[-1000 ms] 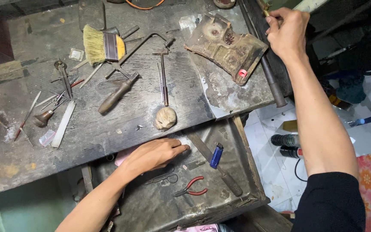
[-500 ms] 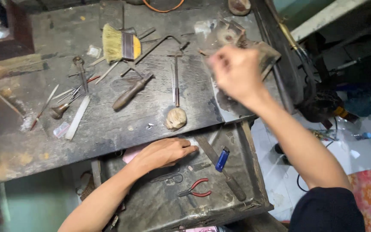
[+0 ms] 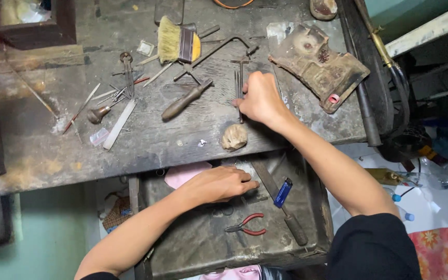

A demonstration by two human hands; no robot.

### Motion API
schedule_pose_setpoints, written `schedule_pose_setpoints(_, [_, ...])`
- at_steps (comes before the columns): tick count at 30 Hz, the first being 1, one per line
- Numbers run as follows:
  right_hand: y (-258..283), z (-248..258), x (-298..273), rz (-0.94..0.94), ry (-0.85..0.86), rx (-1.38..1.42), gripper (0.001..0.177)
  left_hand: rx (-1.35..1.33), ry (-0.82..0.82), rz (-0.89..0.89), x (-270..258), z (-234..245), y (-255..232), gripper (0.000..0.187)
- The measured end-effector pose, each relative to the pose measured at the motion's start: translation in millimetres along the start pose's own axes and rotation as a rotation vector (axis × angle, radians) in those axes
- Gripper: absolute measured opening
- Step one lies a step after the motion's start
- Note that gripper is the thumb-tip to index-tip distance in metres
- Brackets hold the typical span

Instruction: A person uses a blowtorch and tweezers to solder a small jewelry component on a workbench.

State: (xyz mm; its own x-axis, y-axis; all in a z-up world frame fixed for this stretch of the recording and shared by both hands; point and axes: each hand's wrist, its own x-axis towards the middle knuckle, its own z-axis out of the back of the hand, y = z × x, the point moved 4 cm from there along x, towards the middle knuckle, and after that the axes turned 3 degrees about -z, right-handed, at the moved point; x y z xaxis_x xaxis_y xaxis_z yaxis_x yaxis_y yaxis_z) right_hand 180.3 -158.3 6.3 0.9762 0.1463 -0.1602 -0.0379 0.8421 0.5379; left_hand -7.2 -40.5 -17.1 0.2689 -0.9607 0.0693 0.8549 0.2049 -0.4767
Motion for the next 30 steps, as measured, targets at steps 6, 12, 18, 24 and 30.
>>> schedule_pose_setpoints(6, [8,15,-10,-0.183,0.041,-0.045,0.032,-0.009,-0.001,0.001,0,10,-1,0.032])
schedule_pose_setpoints(12, [-18,20,-5,-0.057,-0.019,-0.063,0.012,0.011,0.000,-0.017,-1,20,-7,0.031])
schedule_pose_setpoints(18, [-3,61,-45,0.192,-0.039,-0.045,0.014,0.012,0.012,-0.023,-3,28,-11,0.043])
schedule_pose_setpoints(24, [-15,105,-134,0.214,-0.333,-0.025,0.016,0.002,0.020,0.024,-2,13,-6,0.040])
schedule_pose_setpoints(30, [-104,124,-181,0.250,-0.734,-0.220,0.008,0.033,0.018,-0.007,-2,5,-3,0.045])
